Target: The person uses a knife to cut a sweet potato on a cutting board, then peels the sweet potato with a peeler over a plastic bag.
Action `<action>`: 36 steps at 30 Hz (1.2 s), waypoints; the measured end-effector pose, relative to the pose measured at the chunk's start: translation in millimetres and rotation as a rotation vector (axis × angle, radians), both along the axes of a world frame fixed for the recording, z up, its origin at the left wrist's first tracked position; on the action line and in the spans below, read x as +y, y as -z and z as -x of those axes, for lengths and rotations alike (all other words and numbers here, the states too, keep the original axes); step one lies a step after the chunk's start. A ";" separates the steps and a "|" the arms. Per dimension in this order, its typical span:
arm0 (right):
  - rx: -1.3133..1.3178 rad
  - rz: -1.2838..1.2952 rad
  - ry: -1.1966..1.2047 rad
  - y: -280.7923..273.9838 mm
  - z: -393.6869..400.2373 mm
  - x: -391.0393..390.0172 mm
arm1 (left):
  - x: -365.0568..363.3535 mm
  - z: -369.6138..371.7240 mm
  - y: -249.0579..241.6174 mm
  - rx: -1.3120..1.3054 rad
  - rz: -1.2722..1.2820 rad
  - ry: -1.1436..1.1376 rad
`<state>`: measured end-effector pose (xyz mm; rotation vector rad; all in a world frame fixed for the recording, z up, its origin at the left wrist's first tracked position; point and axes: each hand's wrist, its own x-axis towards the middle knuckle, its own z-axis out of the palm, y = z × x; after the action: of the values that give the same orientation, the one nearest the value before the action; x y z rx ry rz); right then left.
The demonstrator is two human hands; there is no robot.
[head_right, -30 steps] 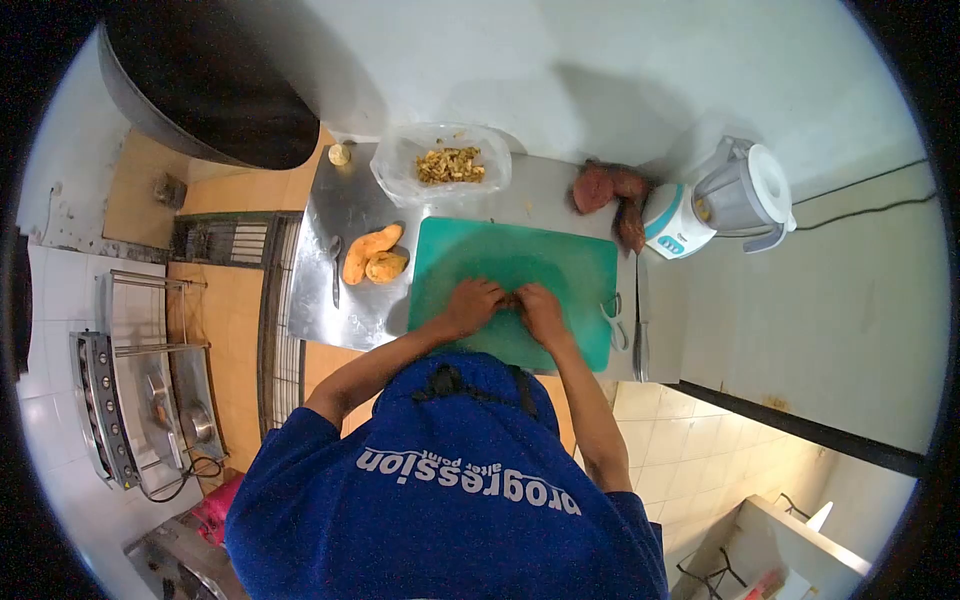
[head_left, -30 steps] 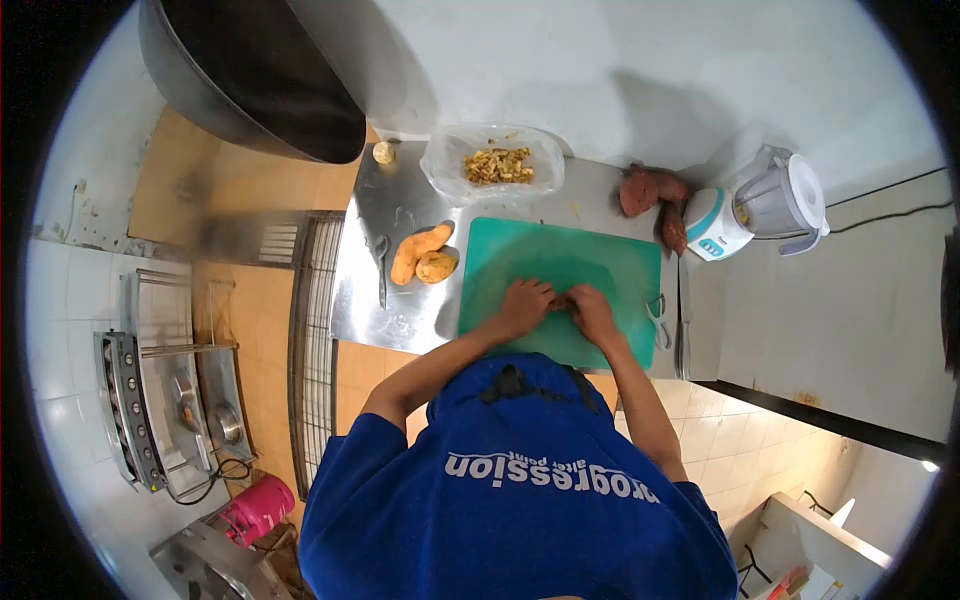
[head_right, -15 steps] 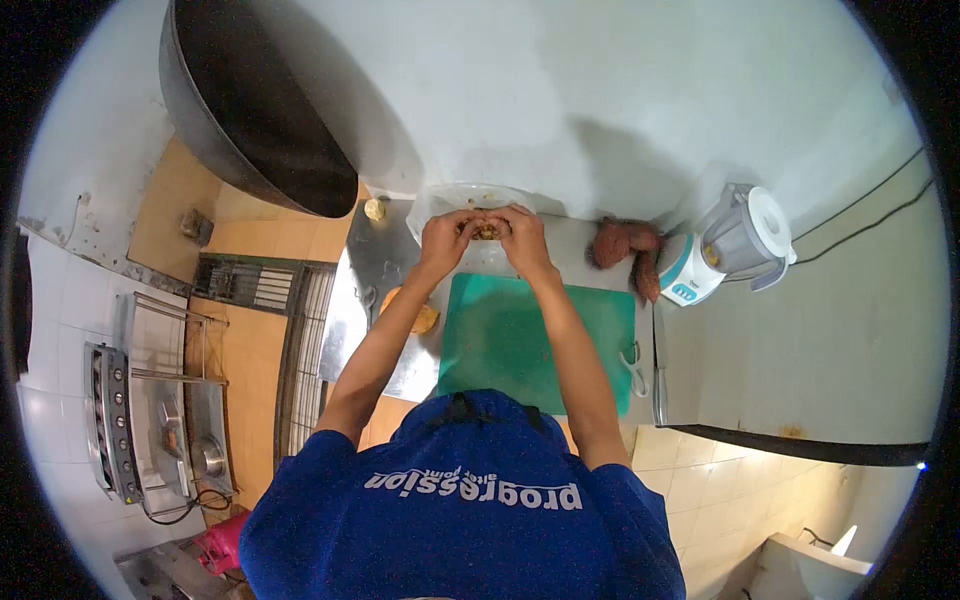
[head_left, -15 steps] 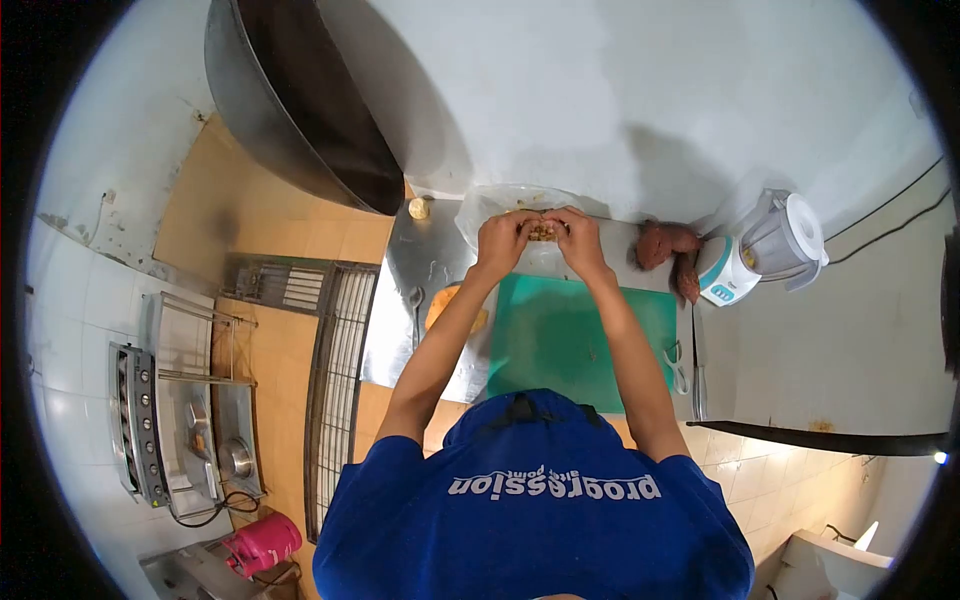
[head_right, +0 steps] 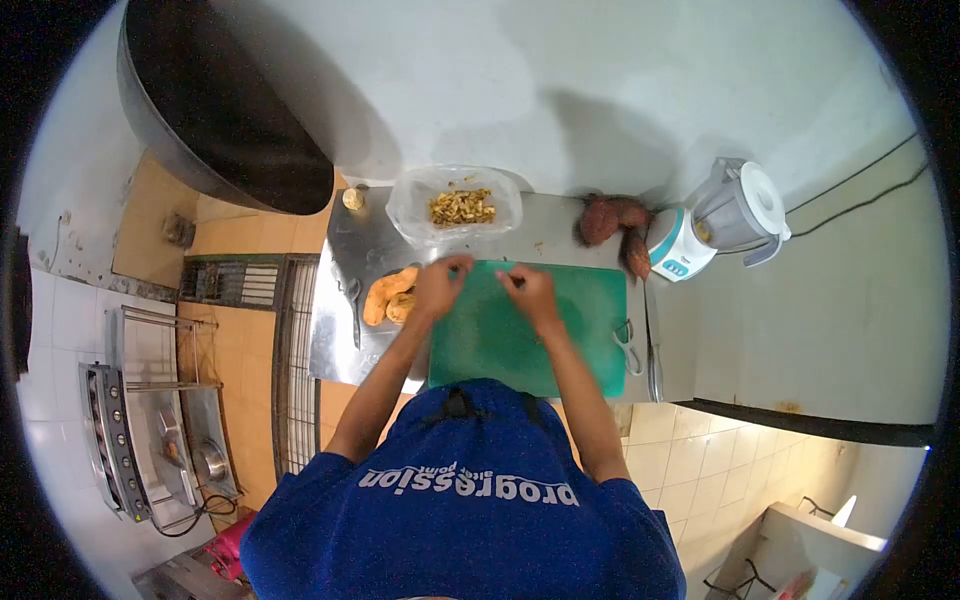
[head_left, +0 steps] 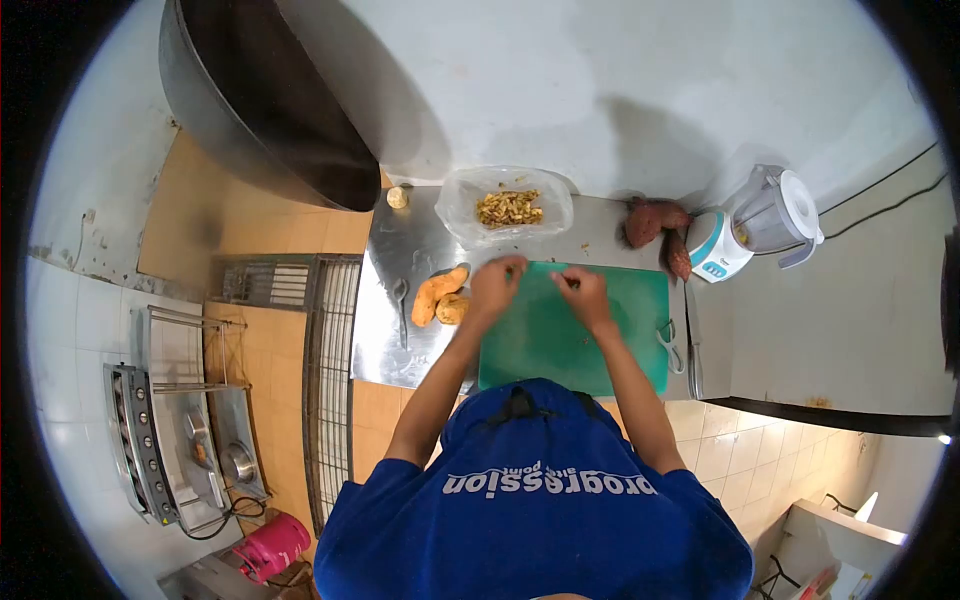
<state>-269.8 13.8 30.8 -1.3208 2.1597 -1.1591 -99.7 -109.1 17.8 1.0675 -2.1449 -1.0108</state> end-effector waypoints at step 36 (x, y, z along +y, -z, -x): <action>-0.672 -0.200 -0.614 38.0 -39.4 72.3 | 29.7 -124.2 41.3 -0.671 0.616 -0.124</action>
<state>-230.3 86.0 -7.2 -1.1566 1.2331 -0.9172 24.4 -79.4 -23.5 1.2953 -2.5869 0.1307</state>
